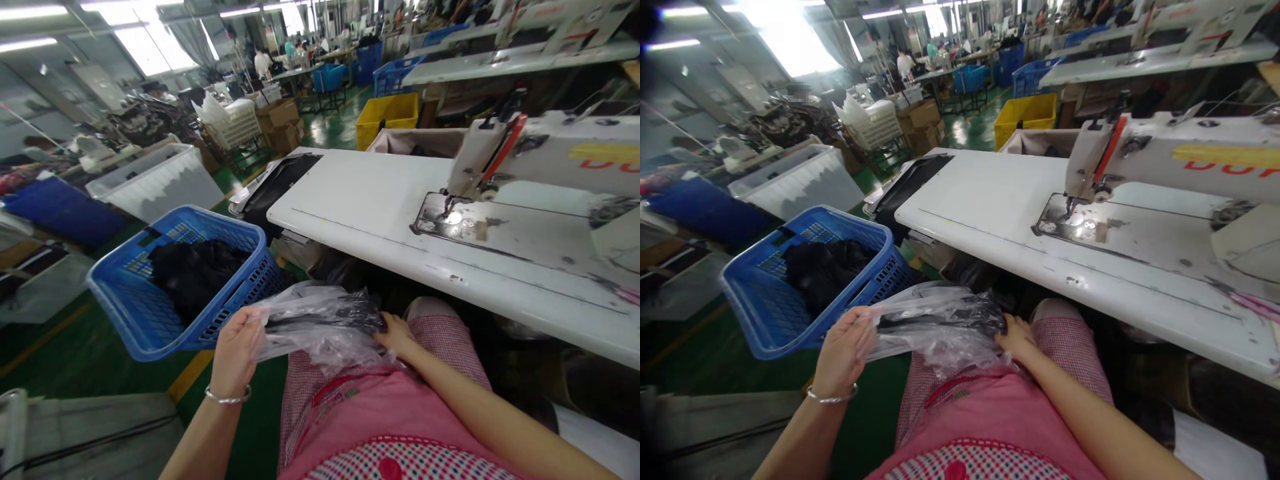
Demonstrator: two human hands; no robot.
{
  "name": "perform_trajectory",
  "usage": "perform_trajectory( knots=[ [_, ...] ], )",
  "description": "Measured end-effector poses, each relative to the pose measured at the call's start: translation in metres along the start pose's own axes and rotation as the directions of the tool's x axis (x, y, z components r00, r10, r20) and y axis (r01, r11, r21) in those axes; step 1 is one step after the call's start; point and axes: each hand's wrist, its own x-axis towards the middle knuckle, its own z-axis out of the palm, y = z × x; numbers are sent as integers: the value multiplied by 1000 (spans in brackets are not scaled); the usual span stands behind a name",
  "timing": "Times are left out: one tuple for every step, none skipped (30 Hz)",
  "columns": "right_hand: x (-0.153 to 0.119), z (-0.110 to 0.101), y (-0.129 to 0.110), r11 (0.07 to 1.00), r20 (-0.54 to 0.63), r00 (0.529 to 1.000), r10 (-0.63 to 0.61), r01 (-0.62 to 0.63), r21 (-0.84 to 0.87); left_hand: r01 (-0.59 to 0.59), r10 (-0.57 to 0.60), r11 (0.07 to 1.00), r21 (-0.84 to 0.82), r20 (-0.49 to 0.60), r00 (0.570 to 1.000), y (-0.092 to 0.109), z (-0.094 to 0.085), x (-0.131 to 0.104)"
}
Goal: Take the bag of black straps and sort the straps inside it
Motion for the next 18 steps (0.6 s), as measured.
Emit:
perform_trajectory(
  knots=[
    [8, 3, -3, 999, 10, 1000, -17, 17, 29, -5, 5, 1000, -13, -22, 1000, 3, -2, -5],
    [14, 5, -8, 997, 32, 999, -38, 36, 72, -4, 3, 1000, -14, -38, 999, 5, -5, -9],
    [19, 7, -14, 990, 64, 996, -67, 58, 127, 8, -9, 1000, -15, -45, 999, 5, -8, -13],
    [21, 8, -21, 978, 96, 990, -106, 87, 189, 28, -29, 999, -16, -47, 998, 5, -11, -17],
    [20, 10, -28, 960, 121, 980, -158, 123, 253, 50, -51, 999, -14, -48, 998, 2, -14, -20],
    [18, 12, -37, 935, 136, 967, -217, 166, 313, 68, -69, 998, -8, -48, 996, -2, -16, -23],
    [13, 15, -46, 906, 141, 950, -279, 212, 365, 80, -80, 997, 1, -46, 996, -6, -16, -25],
    [8, 17, -56, 877, 146, 930, -338, 254, 408, 85, -85, 996, 14, -42, 996, -11, -14, -27],
    [2, 20, -65, 850, 160, 907, -389, 286, 442, 88, -87, 996, 26, -34, 996, -16, -11, -28],
    [-3, 23, -74, 829, 184, 885, -428, 303, 470, 87, -86, 995, 40, -20, 996, -19, -7, -29],
    [-8, 25, -82, 814, 213, 866, -452, 304, 495, 87, -87, 995, 56, 4, 996, -22, -1, -30],
    [-11, 27, -88, 806, 244, 853, -462, 289, 517, 88, -91, 994, 70, 35, 995, -24, 5, -32],
    [-12, 27, -92, 801, 271, 848, -457, 259, 540, 91, -97, 993, 79, 74, 993, -24, 10, -33],
    [-11, 26, -94, 796, 293, 849, -439, 217, 565, 95, -105, 992, 84, 118, 988, -23, 15, -36],
    [-9, 23, -93, 787, 317, 854, -413, 161, 595, 102, -115, 991, 87, 163, 980, -20, 19, -39],
    [-5, 20, -91, 766, 337, 861, -381, 90, 636, 114, -129, 990, 83, 200, 971, -17, 21, -42],
    [-1, 16, -87, 730, 351, 871, -344, 13, 683, 129, -142, 989, 72, 224, 964, -13, 23, -47],
    [4, 12, -82, 683, 354, 884, -306, -55, 728, 147, -156, 988, 54, 233, 960, -9, 23, -51]
  ],
)
